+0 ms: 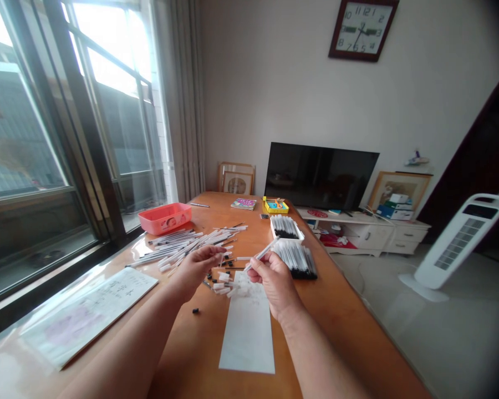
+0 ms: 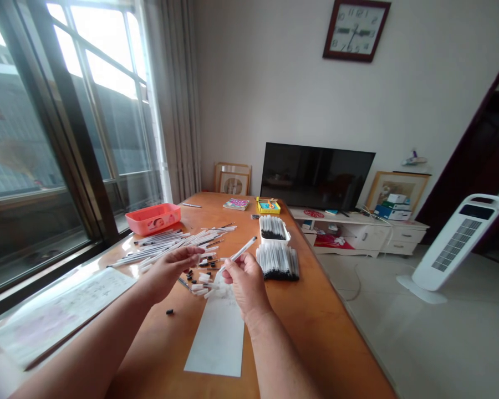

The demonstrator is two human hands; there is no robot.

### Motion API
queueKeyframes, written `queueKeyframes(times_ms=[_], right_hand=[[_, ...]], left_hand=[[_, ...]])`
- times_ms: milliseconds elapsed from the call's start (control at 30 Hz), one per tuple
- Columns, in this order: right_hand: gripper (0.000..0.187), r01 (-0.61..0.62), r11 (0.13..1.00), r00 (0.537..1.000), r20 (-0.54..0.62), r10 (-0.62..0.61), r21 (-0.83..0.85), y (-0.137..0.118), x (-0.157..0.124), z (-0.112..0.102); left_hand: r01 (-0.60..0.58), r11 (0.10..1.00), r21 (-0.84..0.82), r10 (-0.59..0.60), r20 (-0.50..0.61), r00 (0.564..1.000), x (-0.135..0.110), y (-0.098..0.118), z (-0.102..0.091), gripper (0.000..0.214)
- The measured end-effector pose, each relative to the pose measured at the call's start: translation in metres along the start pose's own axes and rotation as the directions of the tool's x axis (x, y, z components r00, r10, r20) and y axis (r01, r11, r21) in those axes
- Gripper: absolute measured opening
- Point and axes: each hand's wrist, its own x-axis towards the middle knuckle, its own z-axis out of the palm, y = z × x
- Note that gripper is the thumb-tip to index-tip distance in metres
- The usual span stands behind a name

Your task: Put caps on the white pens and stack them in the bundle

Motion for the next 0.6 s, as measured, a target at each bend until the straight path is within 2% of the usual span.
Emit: queueKeyframes(times_ms=[100, 233, 433, 600], right_hand=[[0.036, 0.005, 0.996, 1.000, -0.016, -0.004, 0.088, 0.001, -0.001, 0.002], [0.038, 0.026, 0.989, 0.999, -0.026, -0.022, 0.148, 0.000, -0.003, 0.007], [0.040, 0.073, 0.980, 0.996, -0.057, -0.064, 0.187, -0.001, -0.003, 0.011], [0.042, 0.078, 0.983, 0.996, -0.056, -0.070, 0.168, 0.000, -0.002, 0.010]], left_hand=[[0.078, 0.980, -0.181, -0.074, 0.030, 0.997, -0.001, -0.001, 0.001, 0.024], [0.163, 0.940, -0.299, -0.142, 0.090, 0.986, -0.002, -0.004, 0.003, 0.023], [0.242, 0.906, -0.348, -0.203, 0.144, 0.968, -0.007, 0.002, 0.012, 0.021], [0.249, 0.909, -0.333, -0.198, 0.180, 0.964, -0.011, 0.005, 0.019, 0.019]])
